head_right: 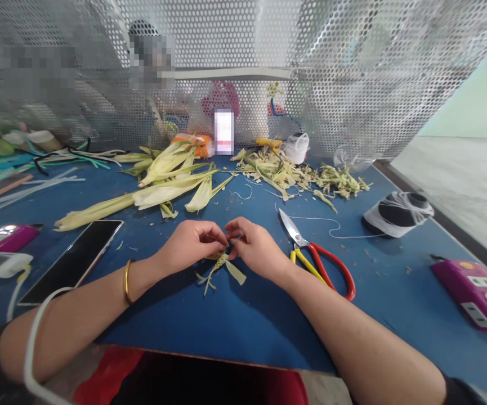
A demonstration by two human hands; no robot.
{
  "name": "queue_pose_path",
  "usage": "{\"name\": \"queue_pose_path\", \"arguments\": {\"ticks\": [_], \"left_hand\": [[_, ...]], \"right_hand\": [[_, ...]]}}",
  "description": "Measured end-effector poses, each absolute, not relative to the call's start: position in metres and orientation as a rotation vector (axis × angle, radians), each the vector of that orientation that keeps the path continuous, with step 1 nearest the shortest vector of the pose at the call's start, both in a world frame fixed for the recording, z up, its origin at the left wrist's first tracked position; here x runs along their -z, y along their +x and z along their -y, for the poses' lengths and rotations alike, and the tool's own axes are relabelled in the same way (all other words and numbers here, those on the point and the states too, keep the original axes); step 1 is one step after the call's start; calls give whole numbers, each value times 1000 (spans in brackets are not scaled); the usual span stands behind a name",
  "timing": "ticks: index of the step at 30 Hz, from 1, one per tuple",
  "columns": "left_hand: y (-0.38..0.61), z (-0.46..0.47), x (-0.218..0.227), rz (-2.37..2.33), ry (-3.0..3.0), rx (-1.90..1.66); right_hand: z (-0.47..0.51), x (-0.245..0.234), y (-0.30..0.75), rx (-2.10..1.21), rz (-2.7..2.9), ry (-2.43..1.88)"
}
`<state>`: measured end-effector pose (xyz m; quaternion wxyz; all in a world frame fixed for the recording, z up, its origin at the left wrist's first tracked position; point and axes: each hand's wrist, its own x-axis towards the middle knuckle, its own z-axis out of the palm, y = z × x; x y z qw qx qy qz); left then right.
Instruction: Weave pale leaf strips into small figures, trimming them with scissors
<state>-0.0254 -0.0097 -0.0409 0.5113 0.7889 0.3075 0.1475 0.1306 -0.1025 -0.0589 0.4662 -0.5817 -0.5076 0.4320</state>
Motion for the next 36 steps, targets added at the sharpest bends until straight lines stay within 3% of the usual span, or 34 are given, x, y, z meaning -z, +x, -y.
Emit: {"name": "queue_pose_path", "arguments": {"ticks": [10,27,36], "left_hand": [[-28,13,41,-667,2506,-559],[-27,17,39,-616,2433,-668],[-30,7,37,-687,2280,-587]], "right_hand": [[105,53,129,-944,1396,-1522],[102,56,136,-989,1265,-1552],[107,47,152,-951,1604,-1614]]}}
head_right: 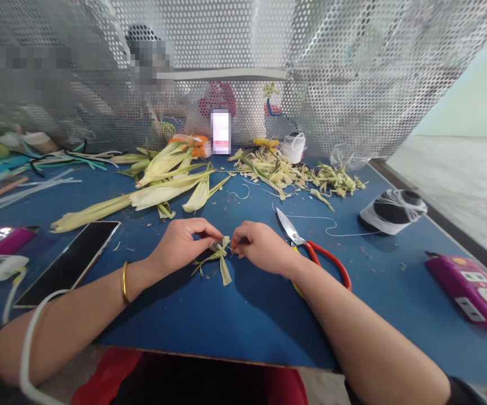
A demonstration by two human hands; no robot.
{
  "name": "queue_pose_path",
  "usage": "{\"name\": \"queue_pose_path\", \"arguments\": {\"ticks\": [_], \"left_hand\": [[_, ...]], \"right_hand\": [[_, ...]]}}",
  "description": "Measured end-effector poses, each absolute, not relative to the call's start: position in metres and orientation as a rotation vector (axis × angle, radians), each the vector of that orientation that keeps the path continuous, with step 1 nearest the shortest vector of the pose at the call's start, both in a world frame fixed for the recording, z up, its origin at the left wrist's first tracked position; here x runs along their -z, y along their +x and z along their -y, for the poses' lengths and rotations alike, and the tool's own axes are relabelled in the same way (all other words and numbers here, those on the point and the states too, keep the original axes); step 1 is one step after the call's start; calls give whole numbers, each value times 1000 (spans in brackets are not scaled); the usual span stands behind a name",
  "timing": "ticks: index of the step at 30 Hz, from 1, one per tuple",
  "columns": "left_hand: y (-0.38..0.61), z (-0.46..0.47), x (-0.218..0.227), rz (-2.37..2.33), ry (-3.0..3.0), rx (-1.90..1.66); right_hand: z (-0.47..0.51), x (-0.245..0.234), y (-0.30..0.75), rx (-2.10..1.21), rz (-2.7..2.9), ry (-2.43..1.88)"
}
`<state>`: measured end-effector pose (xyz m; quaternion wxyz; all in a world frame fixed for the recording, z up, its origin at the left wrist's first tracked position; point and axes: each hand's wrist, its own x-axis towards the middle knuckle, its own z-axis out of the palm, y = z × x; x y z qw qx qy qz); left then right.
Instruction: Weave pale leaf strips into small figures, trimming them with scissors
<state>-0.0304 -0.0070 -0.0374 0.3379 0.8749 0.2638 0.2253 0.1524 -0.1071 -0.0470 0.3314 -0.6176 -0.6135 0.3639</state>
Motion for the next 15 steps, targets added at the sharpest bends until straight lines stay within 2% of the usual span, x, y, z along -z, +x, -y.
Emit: {"name": "queue_pose_path", "arguments": {"ticks": [7,12,15], "left_hand": [[-32,3,38,-877,2313,-528],[-32,2,41,-870,2322,-506],[-32,0,41,-869,2335,-476]], "right_hand": [[111,39,161,-804,1928,-1708],[112,35,149,-732,1785,-1554],[112,37,141,-842,1602,-1439]]}}
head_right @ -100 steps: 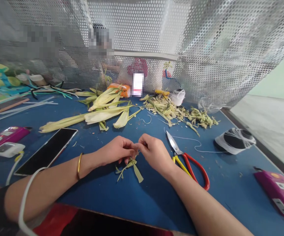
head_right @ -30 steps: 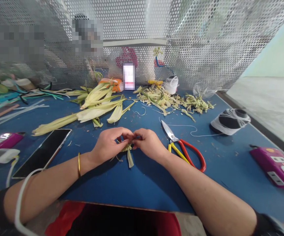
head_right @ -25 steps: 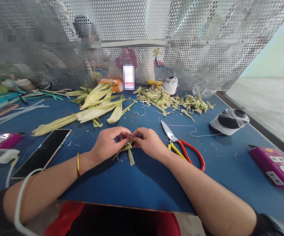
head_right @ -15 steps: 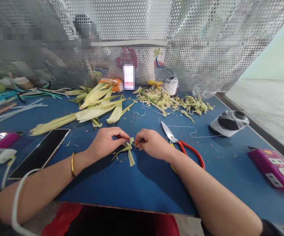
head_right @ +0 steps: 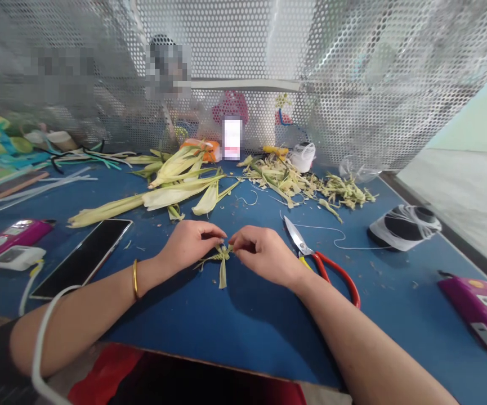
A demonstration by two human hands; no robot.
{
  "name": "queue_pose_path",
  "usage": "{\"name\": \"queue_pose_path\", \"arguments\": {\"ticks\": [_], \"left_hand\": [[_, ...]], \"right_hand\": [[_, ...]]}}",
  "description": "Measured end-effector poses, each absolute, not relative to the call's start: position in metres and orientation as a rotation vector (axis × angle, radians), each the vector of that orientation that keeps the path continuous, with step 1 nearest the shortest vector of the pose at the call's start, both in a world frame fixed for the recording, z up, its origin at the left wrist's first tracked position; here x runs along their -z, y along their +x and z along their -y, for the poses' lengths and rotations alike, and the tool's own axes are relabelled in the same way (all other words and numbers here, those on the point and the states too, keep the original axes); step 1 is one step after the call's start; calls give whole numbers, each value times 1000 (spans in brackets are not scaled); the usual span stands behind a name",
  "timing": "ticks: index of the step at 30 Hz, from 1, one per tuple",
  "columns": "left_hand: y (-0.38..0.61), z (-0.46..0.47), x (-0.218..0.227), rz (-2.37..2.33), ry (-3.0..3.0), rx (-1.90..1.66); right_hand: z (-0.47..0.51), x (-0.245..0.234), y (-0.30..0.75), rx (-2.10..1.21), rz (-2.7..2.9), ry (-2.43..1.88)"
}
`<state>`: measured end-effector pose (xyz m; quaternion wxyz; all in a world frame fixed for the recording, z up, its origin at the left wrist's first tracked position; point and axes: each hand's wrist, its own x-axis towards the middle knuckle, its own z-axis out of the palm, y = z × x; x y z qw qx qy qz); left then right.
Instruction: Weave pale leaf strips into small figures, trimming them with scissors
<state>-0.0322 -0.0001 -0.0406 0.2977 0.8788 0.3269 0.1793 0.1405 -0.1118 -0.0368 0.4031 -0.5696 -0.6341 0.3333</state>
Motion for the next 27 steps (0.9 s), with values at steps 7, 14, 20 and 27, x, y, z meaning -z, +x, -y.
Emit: {"name": "queue_pose_path", "arguments": {"ticks": [7,14,20,27], "left_hand": [[-29,-6,43,-880,2238,-516],[-27,-6,40,-605,1872,-486],[-27,-9,44,-465,1750,-379],[-27,-9,50,-539,1950,-285]], "right_hand": [[107,49,138,-1227,1496,-1329],[104,54,144,-1078,1628,-1333],[105,55,147,-1034,1700,-1376],[108,47,144,-942,1790,-1432]]}}
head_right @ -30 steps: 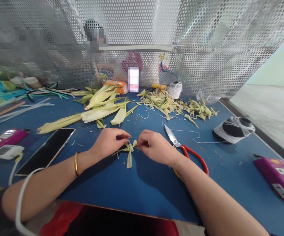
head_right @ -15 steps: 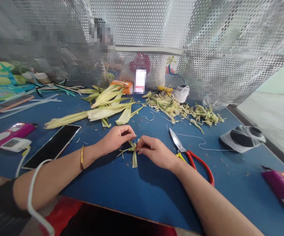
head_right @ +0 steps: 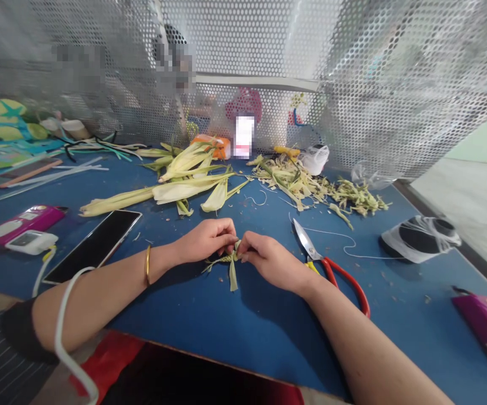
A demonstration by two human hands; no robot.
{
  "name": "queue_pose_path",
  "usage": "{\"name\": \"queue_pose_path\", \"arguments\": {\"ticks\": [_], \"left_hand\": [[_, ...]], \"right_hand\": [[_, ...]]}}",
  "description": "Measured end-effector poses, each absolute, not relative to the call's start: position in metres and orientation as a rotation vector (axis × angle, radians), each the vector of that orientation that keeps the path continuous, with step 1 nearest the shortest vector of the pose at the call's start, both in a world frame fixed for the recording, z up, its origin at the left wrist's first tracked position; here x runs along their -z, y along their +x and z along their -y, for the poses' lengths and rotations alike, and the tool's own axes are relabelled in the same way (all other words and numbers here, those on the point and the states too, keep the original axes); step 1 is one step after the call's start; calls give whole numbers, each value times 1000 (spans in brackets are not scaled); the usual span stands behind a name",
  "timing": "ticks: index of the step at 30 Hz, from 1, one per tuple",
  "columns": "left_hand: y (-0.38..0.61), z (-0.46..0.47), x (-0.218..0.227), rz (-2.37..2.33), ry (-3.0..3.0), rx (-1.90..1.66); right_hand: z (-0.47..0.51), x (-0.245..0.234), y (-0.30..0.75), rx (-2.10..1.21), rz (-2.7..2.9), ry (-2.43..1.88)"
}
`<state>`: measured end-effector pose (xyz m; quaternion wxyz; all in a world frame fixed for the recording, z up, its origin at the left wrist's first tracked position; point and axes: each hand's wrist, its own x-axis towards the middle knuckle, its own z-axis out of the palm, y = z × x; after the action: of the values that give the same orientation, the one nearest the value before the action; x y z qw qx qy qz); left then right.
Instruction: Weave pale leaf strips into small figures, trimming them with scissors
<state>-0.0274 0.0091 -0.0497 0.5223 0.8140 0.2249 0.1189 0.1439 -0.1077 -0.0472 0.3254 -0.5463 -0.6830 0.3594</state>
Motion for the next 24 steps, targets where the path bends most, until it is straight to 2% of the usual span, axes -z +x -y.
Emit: {"name": "queue_pose_path", "arguments": {"ticks": [7,15,24], "left_hand": [[-26,-3,43,-698,1698,-191],[-25,-1,42,-712,1602,-171],[-25,-2,43,-662,1634,-139]], "right_hand": [[108,45,139,-867,1595,-1480],[105,44,132,-1143,1116,-1446],[104,44,130,-1188,971,-1337]]}}
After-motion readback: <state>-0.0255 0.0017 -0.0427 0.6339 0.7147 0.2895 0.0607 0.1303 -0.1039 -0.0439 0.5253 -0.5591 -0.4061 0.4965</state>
